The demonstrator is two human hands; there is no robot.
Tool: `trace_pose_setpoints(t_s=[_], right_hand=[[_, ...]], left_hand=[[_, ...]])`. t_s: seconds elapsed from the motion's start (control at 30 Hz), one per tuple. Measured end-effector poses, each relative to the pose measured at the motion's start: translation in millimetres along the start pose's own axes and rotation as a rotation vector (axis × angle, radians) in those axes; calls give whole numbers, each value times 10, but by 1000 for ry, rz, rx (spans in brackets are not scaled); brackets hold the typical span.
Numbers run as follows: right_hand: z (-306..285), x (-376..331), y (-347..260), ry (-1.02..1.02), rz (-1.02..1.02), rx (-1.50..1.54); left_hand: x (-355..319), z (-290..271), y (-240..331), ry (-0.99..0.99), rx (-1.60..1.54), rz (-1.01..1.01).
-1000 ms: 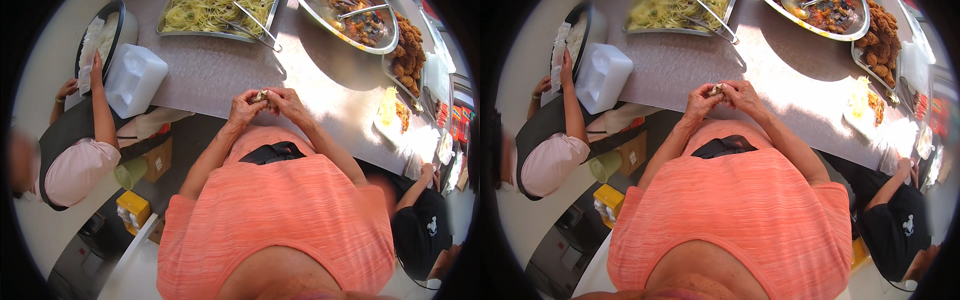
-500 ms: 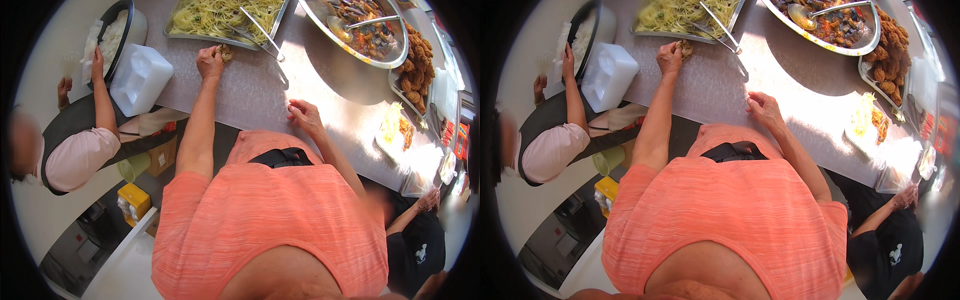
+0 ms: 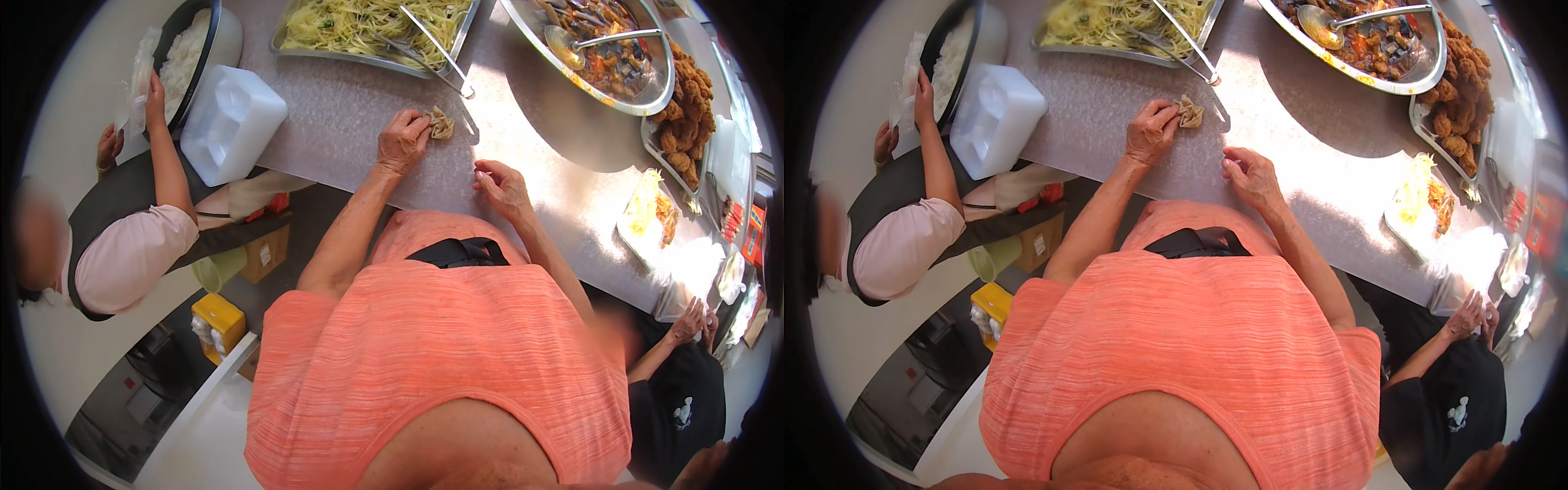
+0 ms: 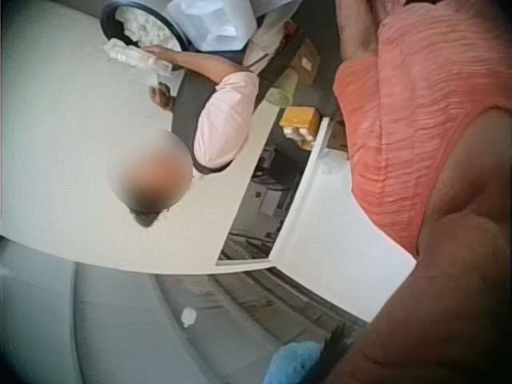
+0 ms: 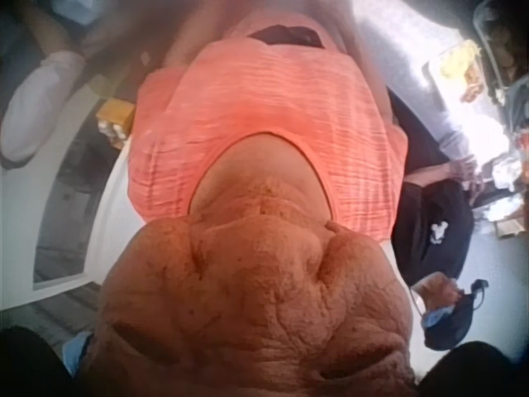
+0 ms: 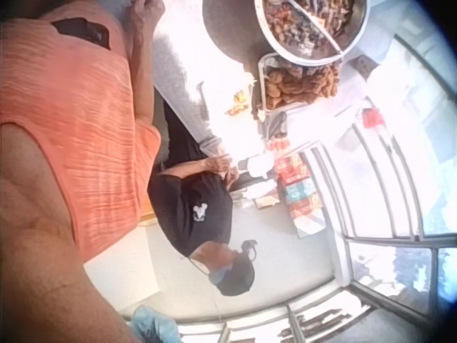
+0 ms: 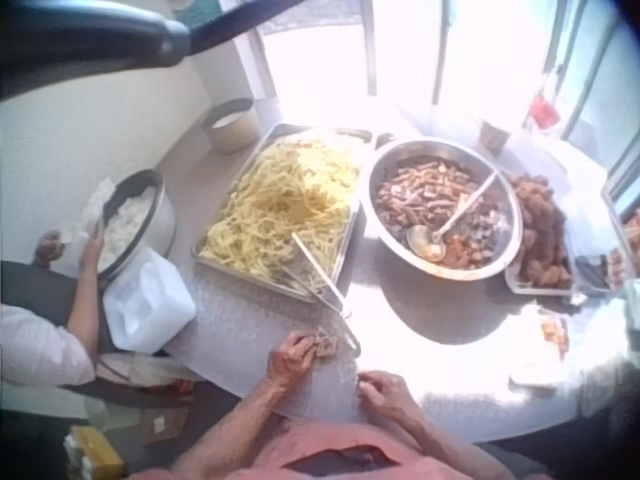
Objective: The person assembles takeout meals by scooping rice into plastic containers, adding noodles and a meat dish with sauce using tongs and a ladle, and placing fried chicken pieces into the containers. The process is repeated for multiple containers on a stainless steel counter.
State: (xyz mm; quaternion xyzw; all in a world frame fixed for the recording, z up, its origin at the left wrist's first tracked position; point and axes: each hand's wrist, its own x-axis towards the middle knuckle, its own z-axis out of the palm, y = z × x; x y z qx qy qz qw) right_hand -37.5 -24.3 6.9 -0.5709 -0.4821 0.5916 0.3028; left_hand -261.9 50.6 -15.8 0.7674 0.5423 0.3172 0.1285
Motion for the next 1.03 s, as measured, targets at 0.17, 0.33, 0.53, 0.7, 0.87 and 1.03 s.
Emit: trace_pose_setpoints(t_s=[0.17, 0.33, 0.53, 0.7, 0.87, 1.03], right_hand=[[-55, -20, -3, 7, -16, -91], [69, 39, 47, -36, -57, -113], [137, 71, 83, -129, -56, 11], [186, 197, 268, -186, -140, 27], [394, 241, 108, -290, -165, -7], [671, 307, 33, -375, -169, -70]], left_hand=[[6, -275, -490, 61, 4, -257], [11, -148, -174, 4, -73, -222], [215, 261, 338, 0, -408, -152], [79, -95, 524, 53, -490, -216], [-79, -392, 507, 76, -523, -323], [-214, -544, 336, 160, -385, -280]])
